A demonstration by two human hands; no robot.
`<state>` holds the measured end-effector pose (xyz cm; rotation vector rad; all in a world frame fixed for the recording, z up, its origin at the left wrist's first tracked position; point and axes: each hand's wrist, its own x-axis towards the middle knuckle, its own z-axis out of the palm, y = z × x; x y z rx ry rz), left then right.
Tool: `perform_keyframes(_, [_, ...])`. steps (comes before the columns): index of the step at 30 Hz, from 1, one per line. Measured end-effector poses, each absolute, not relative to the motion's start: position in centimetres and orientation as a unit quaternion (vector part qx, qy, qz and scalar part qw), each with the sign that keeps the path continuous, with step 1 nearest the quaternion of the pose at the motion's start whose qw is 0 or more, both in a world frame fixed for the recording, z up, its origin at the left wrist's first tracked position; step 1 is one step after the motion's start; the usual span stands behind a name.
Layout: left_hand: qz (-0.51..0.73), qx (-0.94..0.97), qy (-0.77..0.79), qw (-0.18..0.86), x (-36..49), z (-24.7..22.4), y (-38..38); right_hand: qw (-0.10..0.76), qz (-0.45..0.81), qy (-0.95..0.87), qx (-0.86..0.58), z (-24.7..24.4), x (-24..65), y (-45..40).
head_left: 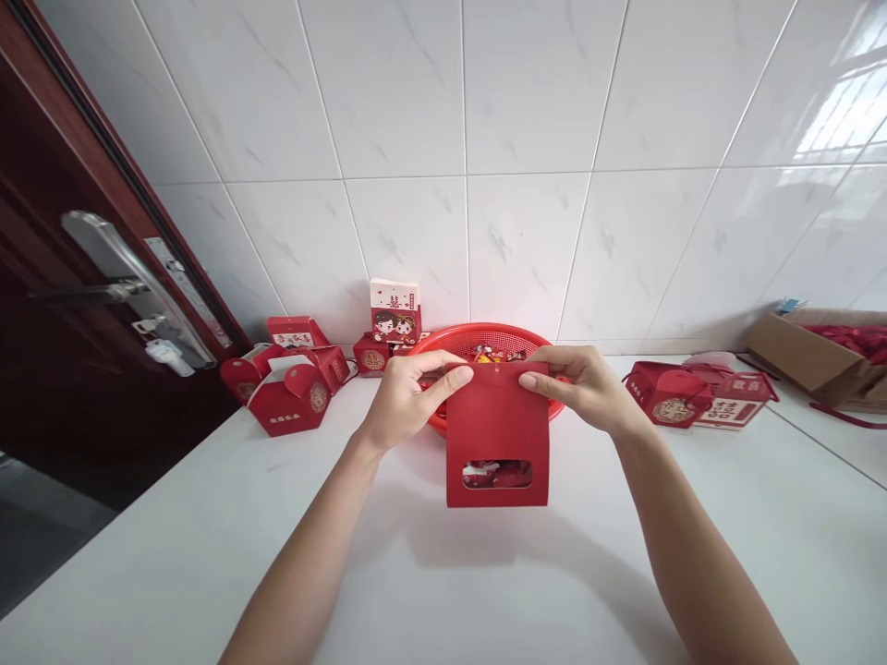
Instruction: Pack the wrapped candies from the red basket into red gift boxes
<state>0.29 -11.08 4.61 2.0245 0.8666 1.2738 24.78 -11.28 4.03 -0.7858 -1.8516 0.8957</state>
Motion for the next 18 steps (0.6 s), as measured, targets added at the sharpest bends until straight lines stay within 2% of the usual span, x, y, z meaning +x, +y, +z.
perform_keyframes(5, [0.477, 0.764, 0.316, 0.298, 0.1, 4.4, -10.8, 0.496, 0.312, -0.733, -0.346, 5.0, 26.4, -12.0])
perform_keyframes(10, [0.504, 0.758, 0.309, 0.274, -1.1, 5.2, -10.8, 0.680, 0.184, -0.567, -0.427, 6.1, 33.9, -14.7])
perform_keyframes(12, [0.522, 0.747, 0.316, 0.264, -1.8, 5.7, -11.0, 0.719, 0.141, -0.484, -0.478, 6.0, 37.5, -16.6])
perform_keyframes(15, [0.557, 0.728, 0.316, 0.243, -2.6, 6.4, -11.1, 0.716, 0.054, -0.390, -0.577, 5.0, 42.6, -19.6])
perform_keyframes(18, [0.605, 0.711, 0.299, 0.196, -3.4, 6.8, -11.0, 0.652, -0.046, -0.235, -0.719, 2.6, 47.3, -21.3])
